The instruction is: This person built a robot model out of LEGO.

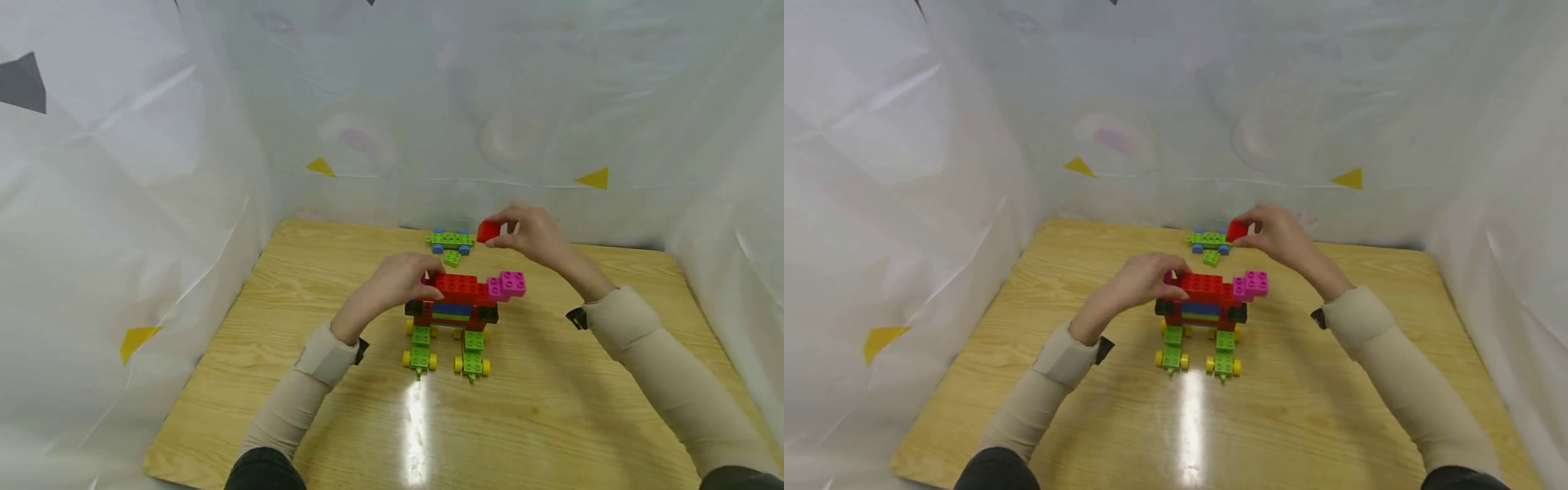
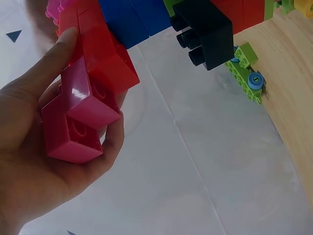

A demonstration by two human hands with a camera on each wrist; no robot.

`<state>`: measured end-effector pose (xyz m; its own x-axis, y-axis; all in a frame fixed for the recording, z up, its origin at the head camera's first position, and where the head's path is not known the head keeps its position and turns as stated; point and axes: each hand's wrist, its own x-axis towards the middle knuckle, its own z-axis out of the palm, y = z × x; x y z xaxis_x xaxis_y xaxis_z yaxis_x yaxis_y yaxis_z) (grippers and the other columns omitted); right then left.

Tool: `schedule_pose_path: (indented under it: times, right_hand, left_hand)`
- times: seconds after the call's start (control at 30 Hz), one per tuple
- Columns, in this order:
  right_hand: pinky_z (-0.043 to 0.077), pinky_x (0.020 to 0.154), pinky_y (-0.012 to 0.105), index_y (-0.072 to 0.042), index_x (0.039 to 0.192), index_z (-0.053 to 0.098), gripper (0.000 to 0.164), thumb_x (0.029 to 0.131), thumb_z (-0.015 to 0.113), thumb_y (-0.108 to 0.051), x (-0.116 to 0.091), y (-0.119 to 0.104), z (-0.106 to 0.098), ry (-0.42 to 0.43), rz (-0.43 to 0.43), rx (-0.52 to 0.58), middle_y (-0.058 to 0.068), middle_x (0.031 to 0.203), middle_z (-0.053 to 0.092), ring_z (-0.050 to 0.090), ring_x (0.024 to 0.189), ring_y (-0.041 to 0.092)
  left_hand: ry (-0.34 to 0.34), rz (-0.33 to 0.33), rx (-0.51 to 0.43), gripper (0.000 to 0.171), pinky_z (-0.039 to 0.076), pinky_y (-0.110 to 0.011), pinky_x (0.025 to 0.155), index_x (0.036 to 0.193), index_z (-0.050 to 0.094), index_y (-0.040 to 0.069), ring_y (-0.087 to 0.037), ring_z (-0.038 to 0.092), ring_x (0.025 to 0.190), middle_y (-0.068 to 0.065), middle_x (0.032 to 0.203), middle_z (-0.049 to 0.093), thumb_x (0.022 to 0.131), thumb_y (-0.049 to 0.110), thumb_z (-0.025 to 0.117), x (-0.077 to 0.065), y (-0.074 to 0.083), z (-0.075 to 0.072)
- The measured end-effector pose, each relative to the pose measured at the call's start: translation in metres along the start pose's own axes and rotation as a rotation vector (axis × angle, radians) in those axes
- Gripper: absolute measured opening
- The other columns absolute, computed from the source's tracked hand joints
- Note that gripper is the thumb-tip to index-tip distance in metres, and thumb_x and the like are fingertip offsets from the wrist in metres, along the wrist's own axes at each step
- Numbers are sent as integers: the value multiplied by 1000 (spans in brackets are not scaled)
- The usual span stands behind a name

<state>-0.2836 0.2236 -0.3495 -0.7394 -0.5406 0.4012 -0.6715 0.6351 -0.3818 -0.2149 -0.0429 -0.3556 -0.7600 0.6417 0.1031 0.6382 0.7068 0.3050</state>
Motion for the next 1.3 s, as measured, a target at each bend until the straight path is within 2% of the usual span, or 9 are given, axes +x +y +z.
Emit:
schedule_pose_path:
  times: [0.2, 0.33, 0.63, 0.87, 1.07, 1.3]
  right_hand:
    - [39, 59, 28, -7, 104, 75, 35, 72, 85, -17, -4, -60, -17, 16, -181, -11, -2, 83, 62, 48, 71, 13]
    - [39, 59, 28, -8, 101, 76, 35, 70, 87, -20, -8, -79, -15, -37, -215, -3, -3, 78, 60, 46, 68, 10]
    - [35, 62, 30, -10, 96, 76, 30, 71, 86, -22, -15, -90, -2, -155, -197, -13, -6, 75, 52, 40, 70, 13]
    - [36, 63, 31, -9, 97, 76, 29, 73, 85, -21, -14, -92, 3, -225, -135, -54, -1, 80, 56, 41, 72, 14]
    - [37, 60, 30, -7, 98, 76, 29, 74, 84, -21, -13, -95, 4, -239, -87, -83, 0, 81, 57, 42, 70, 16]
    - [38, 58, 29, -7, 94, 77, 27, 72, 86, -20, -9, -99, 3, -262, -78, -97, 0, 78, 58, 45, 68, 16]
  left_hand:
    - [9, -27, -32, 30, 46, -22, 62, 105, 71, 16, -8, 57, 75, 5, 91, 67, 81, 35, 78, 2, -1, -2]
    - [7, -42, -52, 32, 45, -22, 61, 107, 72, 16, -8, 57, 74, 4, 91, 67, 81, 34, 78, 3, -1, -3]
    - [-17, -79, -45, 35, 46, -22, 61, 111, 71, 15, -8, 58, 74, 4, 94, 68, 82, 35, 77, 4, 0, -2]
    - [-19, -80, -47, 35, 46, -22, 61, 111, 71, 16, -7, 58, 75, 5, 95, 68, 83, 36, 76, 4, 2, -1]
    - [-28, -76, -41, 33, 46, -23, 61, 110, 71, 17, -8, 58, 75, 5, 94, 68, 83, 35, 76, 3, 4, -3]
    - [-18, -77, -43, 26, 45, -23, 59, 104, 72, 17, -8, 56, 72, 6, 88, 66, 84, 34, 76, 1, 6, -4]
